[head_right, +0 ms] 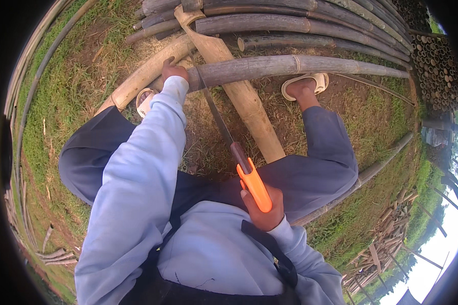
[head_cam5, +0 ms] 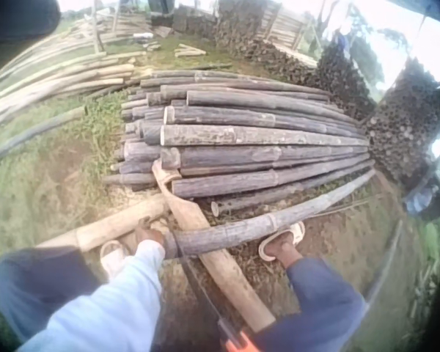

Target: The person uses a hand saw to cut a long bamboo pole into shorter sections. The bamboo is positioned on a wooden support, and the person repeatedly saws through the pole, creating multiple cut pieces that fall to the ground.

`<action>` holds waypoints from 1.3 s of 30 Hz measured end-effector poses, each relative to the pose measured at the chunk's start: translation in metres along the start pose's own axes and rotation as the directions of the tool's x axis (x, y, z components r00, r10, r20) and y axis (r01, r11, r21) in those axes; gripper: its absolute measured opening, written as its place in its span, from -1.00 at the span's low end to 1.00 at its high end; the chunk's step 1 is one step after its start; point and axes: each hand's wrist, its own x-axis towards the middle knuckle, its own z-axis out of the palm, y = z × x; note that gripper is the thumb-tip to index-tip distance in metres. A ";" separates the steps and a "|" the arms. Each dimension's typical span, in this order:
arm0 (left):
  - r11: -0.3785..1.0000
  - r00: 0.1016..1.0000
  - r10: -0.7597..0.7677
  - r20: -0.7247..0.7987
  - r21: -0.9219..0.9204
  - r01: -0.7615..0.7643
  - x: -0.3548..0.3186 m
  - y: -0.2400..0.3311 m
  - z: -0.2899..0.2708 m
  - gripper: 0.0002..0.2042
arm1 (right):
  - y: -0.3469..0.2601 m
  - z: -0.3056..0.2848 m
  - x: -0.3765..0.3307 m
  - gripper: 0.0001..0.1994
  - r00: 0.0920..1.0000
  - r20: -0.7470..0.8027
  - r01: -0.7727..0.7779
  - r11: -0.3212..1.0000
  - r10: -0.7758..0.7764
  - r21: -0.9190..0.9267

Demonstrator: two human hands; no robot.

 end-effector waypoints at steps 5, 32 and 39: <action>0.997 0.998 0.061 0.008 -0.037 -0.060 -0.003 -0.003 -0.005 -0.57 | 0.036 0.064 0.135 -0.82 0.985 -0.053 0.172 0.976 -0.166 0.131; 0.999 0.993 0.028 -0.118 -0.015 -0.030 -0.009 0.006 -0.005 -0.67 | 0.019 -0.016 -0.031 -0.79 0.999 -0.006 -0.032 0.999 0.032 0.009; 0.995 0.976 0.100 -0.194 0.049 -0.092 -0.013 0.013 -0.009 -0.66 | 0.030 0.053 0.138 -0.86 0.980 -0.002 0.196 0.968 -0.198 0.156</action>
